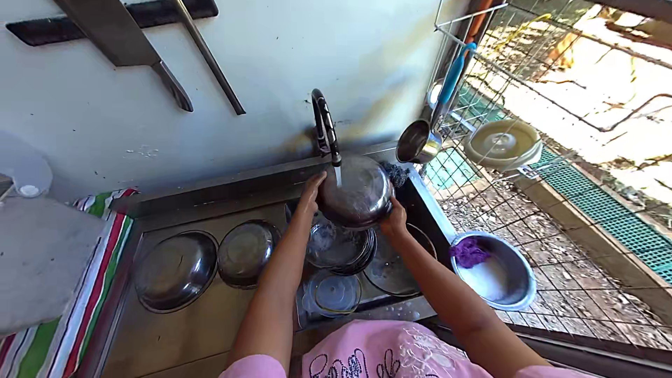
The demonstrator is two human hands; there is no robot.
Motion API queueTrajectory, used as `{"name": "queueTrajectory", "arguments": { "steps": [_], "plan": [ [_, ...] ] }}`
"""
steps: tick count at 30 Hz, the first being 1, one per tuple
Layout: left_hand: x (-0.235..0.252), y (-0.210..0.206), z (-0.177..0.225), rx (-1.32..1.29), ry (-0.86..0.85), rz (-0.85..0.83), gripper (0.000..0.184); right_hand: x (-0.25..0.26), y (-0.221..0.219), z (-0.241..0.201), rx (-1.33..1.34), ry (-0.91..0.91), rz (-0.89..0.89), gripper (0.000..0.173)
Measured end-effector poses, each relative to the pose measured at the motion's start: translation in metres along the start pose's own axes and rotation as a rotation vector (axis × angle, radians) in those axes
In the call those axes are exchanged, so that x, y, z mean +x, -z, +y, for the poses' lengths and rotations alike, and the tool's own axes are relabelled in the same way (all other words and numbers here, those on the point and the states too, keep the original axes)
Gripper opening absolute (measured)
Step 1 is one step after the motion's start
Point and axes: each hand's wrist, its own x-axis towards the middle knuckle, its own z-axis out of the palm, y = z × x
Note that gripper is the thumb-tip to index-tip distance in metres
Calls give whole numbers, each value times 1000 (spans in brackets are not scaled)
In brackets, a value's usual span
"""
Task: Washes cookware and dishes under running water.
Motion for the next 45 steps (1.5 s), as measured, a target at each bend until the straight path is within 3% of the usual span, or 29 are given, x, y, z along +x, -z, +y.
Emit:
{"name": "queueTrajectory", "arguments": {
  "steps": [2,4,6,8,10,12,15,18,21,26,29,32,33,35,38,41,43,45],
  "plan": [
    [-16,11,18,57,-122,33,64,-4,7,24,-159,-153,-18,49],
    [-35,25,43,120,-202,84,69,-26,8,48,-502,-263,-103,44],
    [-51,54,59,205,-278,160,74,-49,16,63,-986,-272,-489,41],
    [-66,100,59,263,-332,248,77,-60,23,74,-1559,-149,-973,51],
    [-80,159,43,237,-336,347,76,-69,21,79,-1977,-32,-1230,43],
    [-94,217,18,135,-279,474,70,-70,10,73,-2123,-2,-1272,33],
    [-107,286,-46,-1,-168,616,56,-72,-19,48,-2101,119,-1194,32],
    [-115,308,-110,-70,-62,706,61,-59,-49,25,-1990,243,-1044,34],
    [-111,298,-151,16,32,836,80,-19,-69,12,-1803,255,-935,35],
    [-96,281,-171,357,120,966,75,8,-96,-6,-1528,201,-633,29],
    [-82,277,-160,431,112,971,73,13,-97,-20,-1449,253,-584,28],
    [-65,271,-134,712,158,1015,81,13,-89,-41,-1373,239,-546,27],
    [-65,263,-122,775,100,1006,84,13,-85,-49,-1330,220,-535,27],
    [-73,225,-90,759,-152,837,82,14,-74,-59,-1216,163,-522,26],
    [-83,126,-59,485,-476,240,71,13,-68,-62,-934,19,-467,25],
    [-86,24,-45,342,-476,-243,75,3,-82,-42,-589,-76,-324,25],
    [-68,-21,-43,184,-403,-267,75,-5,-91,-13,-457,-86,-344,27],
    [-40,-42,-47,-18,-371,-150,72,-19,-94,20,-538,-52,-422,29]
  ]
}}
